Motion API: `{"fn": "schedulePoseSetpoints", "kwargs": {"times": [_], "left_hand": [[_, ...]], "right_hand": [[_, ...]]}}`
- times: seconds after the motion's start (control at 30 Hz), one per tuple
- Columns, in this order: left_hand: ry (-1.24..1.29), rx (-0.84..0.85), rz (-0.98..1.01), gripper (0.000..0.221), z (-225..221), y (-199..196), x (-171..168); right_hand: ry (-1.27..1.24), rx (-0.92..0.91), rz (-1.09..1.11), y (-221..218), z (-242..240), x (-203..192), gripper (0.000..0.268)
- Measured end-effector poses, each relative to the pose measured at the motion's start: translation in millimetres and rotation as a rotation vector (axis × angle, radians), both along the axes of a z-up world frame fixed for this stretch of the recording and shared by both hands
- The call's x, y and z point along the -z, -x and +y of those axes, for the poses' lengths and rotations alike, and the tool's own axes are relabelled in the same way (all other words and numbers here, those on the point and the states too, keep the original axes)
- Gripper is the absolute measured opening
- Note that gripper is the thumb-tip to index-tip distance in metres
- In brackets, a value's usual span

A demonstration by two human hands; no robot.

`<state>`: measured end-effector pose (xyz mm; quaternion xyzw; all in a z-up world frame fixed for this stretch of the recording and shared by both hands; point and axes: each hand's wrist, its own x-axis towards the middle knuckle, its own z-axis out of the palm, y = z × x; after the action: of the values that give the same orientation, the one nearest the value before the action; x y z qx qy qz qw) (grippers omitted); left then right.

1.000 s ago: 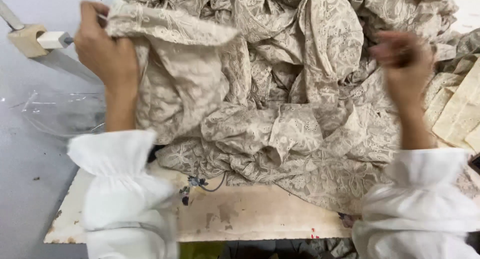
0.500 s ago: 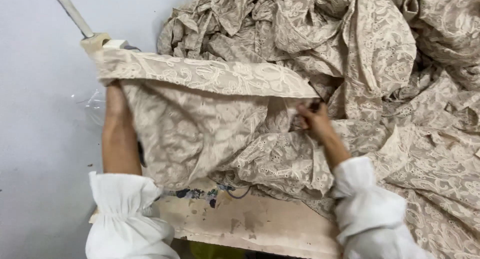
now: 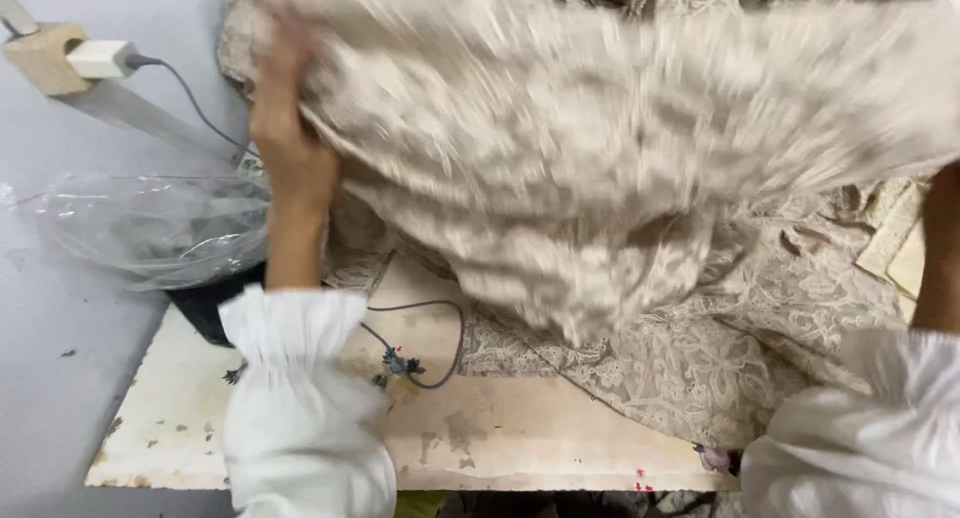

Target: Trimming loose threads from a lace garment using small thread snips at a quality control station.

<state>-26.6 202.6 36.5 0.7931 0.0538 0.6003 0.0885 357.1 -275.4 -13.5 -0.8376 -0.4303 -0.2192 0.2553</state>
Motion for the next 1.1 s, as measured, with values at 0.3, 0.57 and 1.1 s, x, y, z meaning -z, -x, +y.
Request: {"fn": "schedulePoseSetpoints", "kwargs": {"times": [0.3, 0.57, 1.1], "left_hand": [[0.256, 0.226, -0.016, 0.025, -99, 1, 64], [0.629, 0.695, -0.437, 0.019, -162, -20, 61], [0.436, 0.929, -0.305, 0.023, -124, 3, 67]], "right_hand": [[0.252, 0.364, 0.446, 163, 60, 8, 0.045], [-0.378, -0.563, 0.054, 281, 189, 47, 0.062], [-0.612, -0.335, -0.487, 168, 156, 64, 0.026]]}}
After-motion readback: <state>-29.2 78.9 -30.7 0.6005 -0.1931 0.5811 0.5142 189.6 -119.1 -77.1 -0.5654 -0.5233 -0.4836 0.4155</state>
